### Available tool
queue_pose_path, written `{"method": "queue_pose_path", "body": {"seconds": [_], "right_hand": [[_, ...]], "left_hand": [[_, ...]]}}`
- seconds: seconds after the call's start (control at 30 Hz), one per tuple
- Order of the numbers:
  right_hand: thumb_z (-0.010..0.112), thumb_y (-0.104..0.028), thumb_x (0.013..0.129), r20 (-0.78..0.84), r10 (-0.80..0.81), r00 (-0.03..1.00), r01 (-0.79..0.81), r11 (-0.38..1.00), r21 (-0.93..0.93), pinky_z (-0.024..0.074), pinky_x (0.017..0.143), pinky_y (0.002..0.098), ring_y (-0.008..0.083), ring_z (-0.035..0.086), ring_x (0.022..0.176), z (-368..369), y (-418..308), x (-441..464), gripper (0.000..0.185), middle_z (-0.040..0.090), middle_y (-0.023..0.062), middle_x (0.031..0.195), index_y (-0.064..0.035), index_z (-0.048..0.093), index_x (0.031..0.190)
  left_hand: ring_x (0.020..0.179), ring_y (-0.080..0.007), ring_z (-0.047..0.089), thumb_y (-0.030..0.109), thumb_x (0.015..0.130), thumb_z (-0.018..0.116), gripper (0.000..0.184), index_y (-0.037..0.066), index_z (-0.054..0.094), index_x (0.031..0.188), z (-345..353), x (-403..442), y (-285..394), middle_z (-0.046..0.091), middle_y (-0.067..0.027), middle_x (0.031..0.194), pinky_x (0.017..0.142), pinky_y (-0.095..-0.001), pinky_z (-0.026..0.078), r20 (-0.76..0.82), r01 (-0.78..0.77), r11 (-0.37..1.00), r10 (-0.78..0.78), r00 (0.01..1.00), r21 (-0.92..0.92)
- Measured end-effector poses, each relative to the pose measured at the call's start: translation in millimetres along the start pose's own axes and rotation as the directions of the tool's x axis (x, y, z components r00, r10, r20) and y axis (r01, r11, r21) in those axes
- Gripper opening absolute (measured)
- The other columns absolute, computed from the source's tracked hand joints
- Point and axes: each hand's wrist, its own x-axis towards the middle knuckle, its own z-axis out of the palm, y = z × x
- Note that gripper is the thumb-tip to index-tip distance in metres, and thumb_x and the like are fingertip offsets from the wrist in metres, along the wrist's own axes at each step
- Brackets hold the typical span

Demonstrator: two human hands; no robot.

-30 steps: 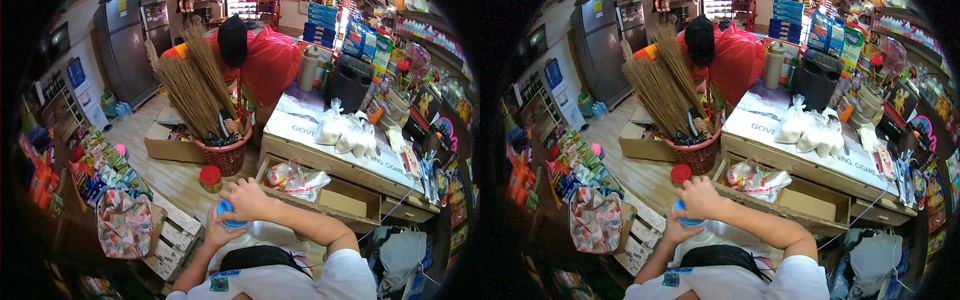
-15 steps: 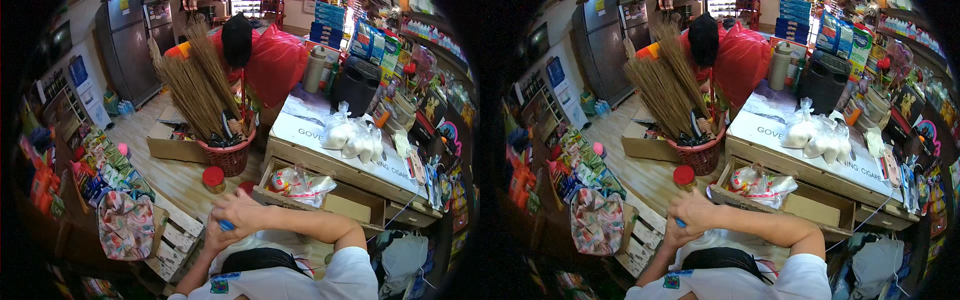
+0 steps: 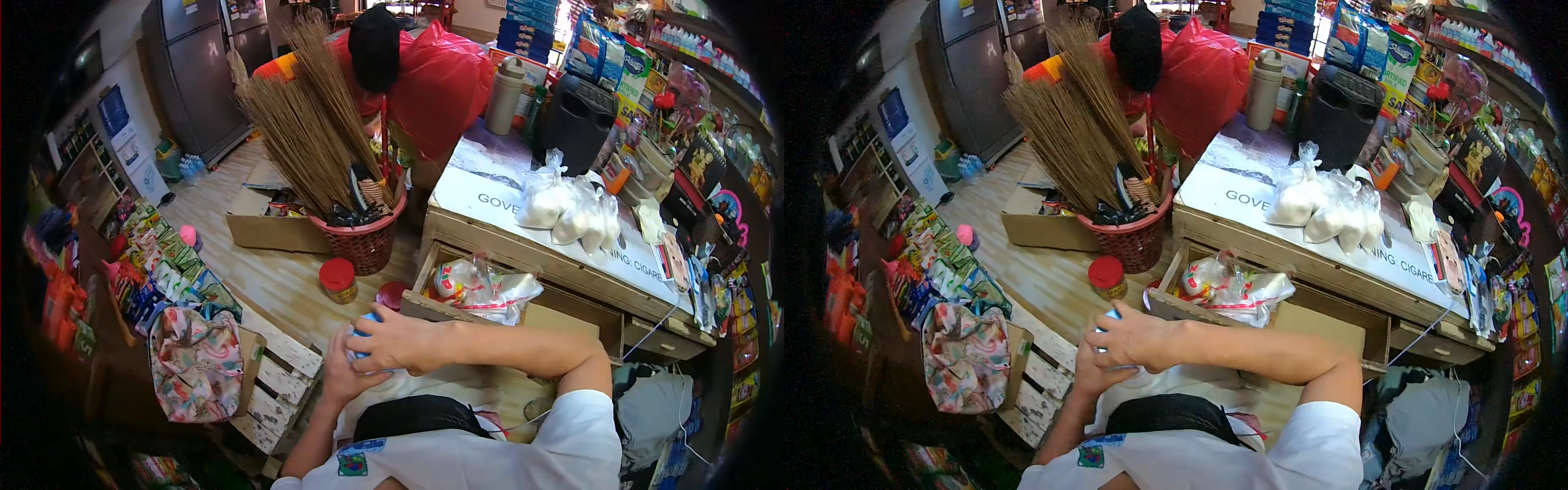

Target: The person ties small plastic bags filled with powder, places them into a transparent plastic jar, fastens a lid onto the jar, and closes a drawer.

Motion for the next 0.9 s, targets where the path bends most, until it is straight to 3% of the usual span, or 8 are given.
{"method": "queue_pose_path", "body": {"seconds": [0.13, 0.2, 0.23, 0.37, 0.47, 0.67, 0.8, 0.9], "right_hand": [[0.080, -0.016, 0.049, -0.159, 0.309, 0.938, -0.335, 0.927, -0.171, 0.0376, 0.093, 0.0509, 0.0337, 0.045, 0.114, -58, 15, -16, 0.074, 0.046, 0.0134, 0.119, -0.0165, 0.052, 0.117], [0.078, -0.015, 0.051, -0.407, 0.517, 0.753, -0.595, 0.799, -0.087, 0.0456, 0.082, 0.0462, 0.0367, 0.053, 0.101, -75, 52, -34, 0.074, 0.051, 0.0158, 0.110, -0.0133, 0.050, 0.119], [0.077, -0.016, 0.053, -0.531, 0.703, 0.473, -0.824, 0.566, 0.016, 0.0476, 0.079, 0.0465, 0.0370, 0.055, 0.097, -84, 89, -55, 0.074, 0.054, 0.0157, 0.109, -0.0123, 0.048, 0.120], [0.076, -0.037, 0.059, -0.407, 0.887, 0.218, -0.969, 0.247, 0.020, 0.0485, 0.080, 0.0526, 0.0399, 0.057, 0.102, -85, 160, -100, 0.068, 0.059, 0.0185, 0.109, -0.0113, 0.052, 0.116], [0.076, -0.038, 0.062, -0.401, 0.894, 0.202, -0.978, 0.202, -0.045, 0.0480, 0.082, 0.0513, 0.0399, 0.056, 0.103, -71, 172, -117, 0.070, 0.059, 0.0165, 0.110, -0.0123, 0.053, 0.122], [0.075, -0.018, 0.071, -0.709, 0.512, 0.485, -0.809, 0.572, -0.140, 0.0456, 0.086, 0.0422, 0.0323, 0.057, 0.103, -80, 117, -151, 0.038, 0.060, 0.0141, 0.112, -0.0056, 0.063, 0.105], [0.074, -0.006, 0.070, -0.672, 0.593, 0.444, -0.711, 0.689, 0.138, 0.0448, 0.085, 0.0400, 0.0312, 0.057, 0.099, -74, 52, -128, 0.032, 0.061, 0.0138, 0.104, -0.0027, 0.062, 0.100], [0.073, -0.006, 0.069, -0.510, 0.593, 0.622, -0.497, 0.803, 0.328, 0.0466, 0.082, 0.0394, 0.0310, 0.059, 0.093, -51, 18, -97, 0.029, 0.061, 0.0142, 0.098, -0.0022, 0.062, 0.095]], "left_hand": [[0.119, -0.0390, 0.046, 0.029, 0.048, 0.091, 0.105, 0.000, 0.035, 0.133, -5, -3, -10, 0.043, -0.0249, 0.129, 0.100, -0.0403, 0.040, -0.135, 0.091, 0.974, -0.121, 0.983, -0.210], [0.118, -0.0386, 0.048, 0.023, 0.051, 0.090, 0.079, 0.003, 0.047, 0.114, -6, -4, 2, 0.045, -0.0263, 0.128, 0.097, -0.0406, 0.041, -0.205, -0.008, 0.990, -0.021, 0.979, -0.139], [0.118, -0.0388, 0.049, 0.021, 0.052, 0.090, 0.070, 0.003, 0.050, 0.107, -8, -2, 7, 0.046, -0.0268, 0.128, 0.097, -0.0410, 0.042, -0.204, -0.089, 0.996, 0.082, 0.975, -0.026], [0.115, -0.0397, 0.052, 0.015, 0.054, 0.089, 0.045, 0.004, 0.051, 0.075, -15, 4, 20, 0.050, -0.0289, 0.126, 0.096, -0.0418, 0.043, -0.170, -0.153, 0.986, 0.140, 0.975, -0.069], [0.115, -0.0402, 0.053, 0.015, 0.053, 0.090, 0.046, 0.004, 0.048, 0.068, -11, 2, 23, 0.050, -0.0300, 0.127, 0.095, -0.0414, 0.043, -0.181, -0.181, 0.981, 0.166, 0.969, -0.069], [0.125, -0.0469, 0.044, 0.020, 0.056, 0.089, 0.044, 0.005, 0.051, 0.071, -23, -33, 30, 0.042, -0.0321, 0.134, 0.102, -0.0466, 0.039, -0.072, -0.343, 0.939, 0.341, 0.937, -0.011], [0.125, -0.0467, 0.043, 0.023, 0.058, 0.088, 0.045, 0.005, 0.050, 0.074, -33, -31, 28, 0.039, -0.0329, 0.137, 0.102, -0.0453, 0.038, -0.038, -0.255, 0.967, 0.255, 0.966, 0.002], [0.126, -0.0444, 0.043, 0.023, 0.058, 0.088, 0.047, 0.005, 0.049, 0.078, -34, -19, 19, 0.039, -0.0325, 0.137, 0.102, -0.0430, 0.038, -0.054, -0.167, 0.984, 0.170, 0.984, 0.056]]}}
